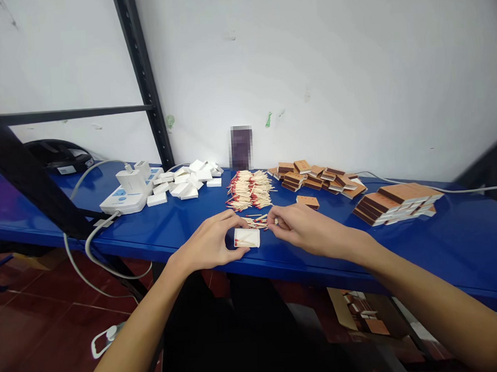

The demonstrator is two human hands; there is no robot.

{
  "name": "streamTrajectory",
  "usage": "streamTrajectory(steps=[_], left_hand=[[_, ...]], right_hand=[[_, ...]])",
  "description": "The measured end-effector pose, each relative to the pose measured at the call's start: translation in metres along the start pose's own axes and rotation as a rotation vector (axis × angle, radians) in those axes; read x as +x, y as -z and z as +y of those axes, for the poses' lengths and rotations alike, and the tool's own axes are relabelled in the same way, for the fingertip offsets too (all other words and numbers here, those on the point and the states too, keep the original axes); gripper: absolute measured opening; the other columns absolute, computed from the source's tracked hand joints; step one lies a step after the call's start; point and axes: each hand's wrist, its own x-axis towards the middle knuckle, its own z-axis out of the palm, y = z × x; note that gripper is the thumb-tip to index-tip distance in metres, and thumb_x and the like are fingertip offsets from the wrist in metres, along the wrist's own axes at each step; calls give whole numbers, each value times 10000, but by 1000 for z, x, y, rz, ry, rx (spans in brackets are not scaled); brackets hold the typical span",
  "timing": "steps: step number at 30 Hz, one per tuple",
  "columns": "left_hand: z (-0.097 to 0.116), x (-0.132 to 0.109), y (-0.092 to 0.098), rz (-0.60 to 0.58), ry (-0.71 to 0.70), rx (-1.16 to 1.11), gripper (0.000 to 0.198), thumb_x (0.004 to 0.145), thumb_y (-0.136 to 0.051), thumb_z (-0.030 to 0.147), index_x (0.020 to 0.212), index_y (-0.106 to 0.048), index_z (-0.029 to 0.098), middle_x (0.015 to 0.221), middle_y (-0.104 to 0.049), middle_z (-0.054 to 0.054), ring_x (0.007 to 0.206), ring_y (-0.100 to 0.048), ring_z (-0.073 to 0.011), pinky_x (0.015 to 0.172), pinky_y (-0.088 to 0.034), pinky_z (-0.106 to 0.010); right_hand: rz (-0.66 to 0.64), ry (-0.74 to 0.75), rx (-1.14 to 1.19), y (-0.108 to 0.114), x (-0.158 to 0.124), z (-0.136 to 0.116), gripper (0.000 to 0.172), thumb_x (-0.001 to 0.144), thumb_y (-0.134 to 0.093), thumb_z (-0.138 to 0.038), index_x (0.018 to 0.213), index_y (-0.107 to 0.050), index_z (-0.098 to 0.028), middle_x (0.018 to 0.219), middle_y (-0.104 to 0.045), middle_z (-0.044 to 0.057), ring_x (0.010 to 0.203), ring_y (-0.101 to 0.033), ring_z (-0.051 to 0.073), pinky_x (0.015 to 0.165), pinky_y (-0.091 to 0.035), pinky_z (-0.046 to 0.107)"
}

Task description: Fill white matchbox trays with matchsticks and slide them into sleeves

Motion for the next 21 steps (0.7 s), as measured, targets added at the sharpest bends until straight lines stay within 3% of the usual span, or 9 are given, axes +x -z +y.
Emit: streamTrajectory(steps=[7,12,17,21], left_hand=[[0,0,0,4,-12,16,315,818,-694,295,1122,-655,224,976,-678,-30,890,-619,-209,766,-454,-296],[1,2,1,-32,34,11,290,845,-673,397,1062,-681,204,952,-700,-39,850,-625,-210,731,-456,-295],[1,2,2,-11,19,26,331,821,-699,364,1115,-652,218,1041,-677,-40,912,-621,-221,831,-469,-323],[0,1,1,-27,15,45,335,812,-711,362,1106,-647,214,1062,-670,-42,953,-609,-228,898,-456,-342]], right_hand=[[-42,106,29,-9,8,-25,176,962,-482,-272,868,-598,-179,742,-625,27,627,-507,140,582,-300,269],[130,7,-41,0,4,-2,245,982,-437,-290,849,-612,-181,696,-616,26,627,-520,146,620,-318,274],[5,-116,-51,-5,-1,21,197,925,-519,-326,860,-636,-181,741,-622,34,658,-543,163,610,-331,271],[-13,-126,-29,-16,-1,27,169,898,-501,-261,822,-634,-190,726,-608,25,645,-530,155,612,-332,269]])
